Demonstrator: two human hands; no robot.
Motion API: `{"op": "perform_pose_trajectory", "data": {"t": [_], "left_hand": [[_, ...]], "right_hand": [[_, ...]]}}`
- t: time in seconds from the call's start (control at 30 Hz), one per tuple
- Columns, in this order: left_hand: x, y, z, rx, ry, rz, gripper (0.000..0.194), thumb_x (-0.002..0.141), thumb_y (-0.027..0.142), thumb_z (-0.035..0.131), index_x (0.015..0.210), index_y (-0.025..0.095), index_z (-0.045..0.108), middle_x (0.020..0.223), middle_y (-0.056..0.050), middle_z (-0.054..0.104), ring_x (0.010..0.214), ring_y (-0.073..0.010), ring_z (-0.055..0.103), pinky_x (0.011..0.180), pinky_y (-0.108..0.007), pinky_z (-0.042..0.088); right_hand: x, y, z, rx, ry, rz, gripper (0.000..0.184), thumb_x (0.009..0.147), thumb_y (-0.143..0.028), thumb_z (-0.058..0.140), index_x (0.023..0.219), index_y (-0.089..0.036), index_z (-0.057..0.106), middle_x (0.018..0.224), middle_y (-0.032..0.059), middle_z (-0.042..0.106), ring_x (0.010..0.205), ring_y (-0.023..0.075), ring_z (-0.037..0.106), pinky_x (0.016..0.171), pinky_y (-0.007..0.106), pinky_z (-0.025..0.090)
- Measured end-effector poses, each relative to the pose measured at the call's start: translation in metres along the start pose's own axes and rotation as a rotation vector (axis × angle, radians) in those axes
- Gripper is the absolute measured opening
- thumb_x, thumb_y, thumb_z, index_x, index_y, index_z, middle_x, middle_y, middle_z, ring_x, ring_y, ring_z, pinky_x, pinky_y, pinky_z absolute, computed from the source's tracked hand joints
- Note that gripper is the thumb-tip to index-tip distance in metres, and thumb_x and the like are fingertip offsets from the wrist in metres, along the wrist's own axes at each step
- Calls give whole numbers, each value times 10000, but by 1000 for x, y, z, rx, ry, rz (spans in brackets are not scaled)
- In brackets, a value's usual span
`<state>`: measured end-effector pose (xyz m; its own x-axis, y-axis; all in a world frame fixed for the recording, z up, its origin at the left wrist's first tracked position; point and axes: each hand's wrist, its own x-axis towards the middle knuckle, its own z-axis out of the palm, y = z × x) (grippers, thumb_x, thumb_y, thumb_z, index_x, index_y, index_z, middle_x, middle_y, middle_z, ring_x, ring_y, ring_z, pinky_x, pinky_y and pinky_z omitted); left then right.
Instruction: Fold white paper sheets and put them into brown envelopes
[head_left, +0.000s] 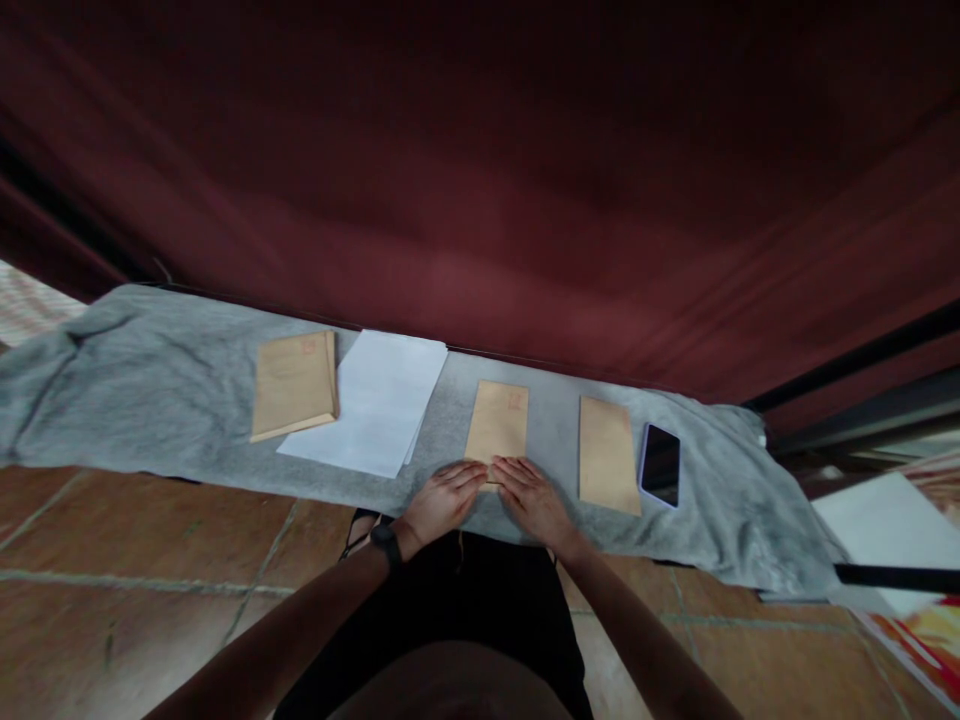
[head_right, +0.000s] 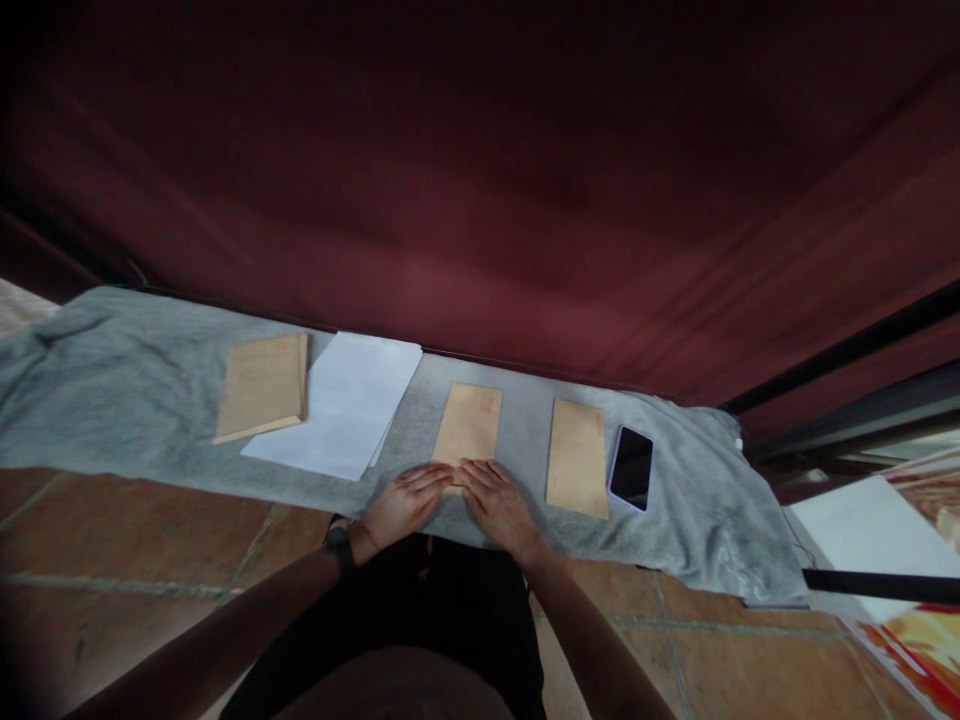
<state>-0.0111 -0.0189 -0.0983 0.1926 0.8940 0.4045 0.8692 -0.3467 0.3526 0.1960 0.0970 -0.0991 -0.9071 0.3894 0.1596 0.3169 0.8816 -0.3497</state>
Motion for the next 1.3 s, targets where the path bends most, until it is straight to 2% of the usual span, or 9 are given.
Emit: {"op": "perform_pose_trajectory", "data": {"t": [0.13,0.27,0.47,0.6,0.77,1.03,1.13,1.3], "left_hand": [[0,0,-4,-7,-18,13,407,938,84,475,1306,199,607,1304,-67,679,1219,-179,625,1080,-370,513],[0,1,-6,-5,-29,40,339,920,85,508,1173,228,682,1252,-46,698,1227,-181,615,1085,-363,507],[-6,-1,1,20,-41,36,422,858,84,534,1237,213,669,1331,-73,660,1282,-201,581,1121,-387,477],[-7,-1,3,5,-31,29,398,856,108,541,1210,219,684,1339,-72,658,1287,-214,580,1113,-407,487],[-4,2,-2,-12,-11,24,368,863,110,543,1186,207,691,1322,-75,670,1285,-212,583,1099,-397,502],[-4,3,-1,-14,-2,22,351,879,125,542,1188,208,688,1325,-71,670,1278,-216,589,1099,-406,503],[-3,2,-1,-9,-10,29,355,875,126,552,1197,203,682,1326,-74,668,1286,-220,583,1103,-402,499],[-2,2,-3,-1,-13,26,390,864,106,545,1210,228,677,1315,-63,672,1282,-209,585,1104,-390,497]], "right_hand": [[-2,1,2,7,31,18,459,1026,-207,397,1472,-248,498,1506,29,522,1392,173,488,1204,434,381],[-10,-9,12,-30,101,70,470,1006,-146,385,1449,-211,527,1511,45,519,1406,182,471,1217,431,366],[-30,-48,31,-91,177,107,503,1026,-302,448,1508,-159,445,1526,92,488,1425,242,449,1220,471,351],[-42,-56,33,-117,213,194,537,1033,-287,415,1558,-188,356,1538,88,466,1414,251,466,1206,488,368],[-56,-45,26,-147,211,279,528,1040,-263,379,1563,-201,349,1519,86,492,1397,253,488,1203,494,362],[-60,-33,13,-58,206,254,471,1047,-275,365,1506,-229,457,1492,60,538,1393,242,490,1211,498,343],[-44,-16,10,-31,186,243,476,1057,-289,320,1510,-215,446,1515,64,514,1420,218,454,1219,482,330],[11,24,3,-127,63,222,569,1047,-316,331,1595,-187,246,1618,86,340,1501,228,313,1236,494,269]]}}
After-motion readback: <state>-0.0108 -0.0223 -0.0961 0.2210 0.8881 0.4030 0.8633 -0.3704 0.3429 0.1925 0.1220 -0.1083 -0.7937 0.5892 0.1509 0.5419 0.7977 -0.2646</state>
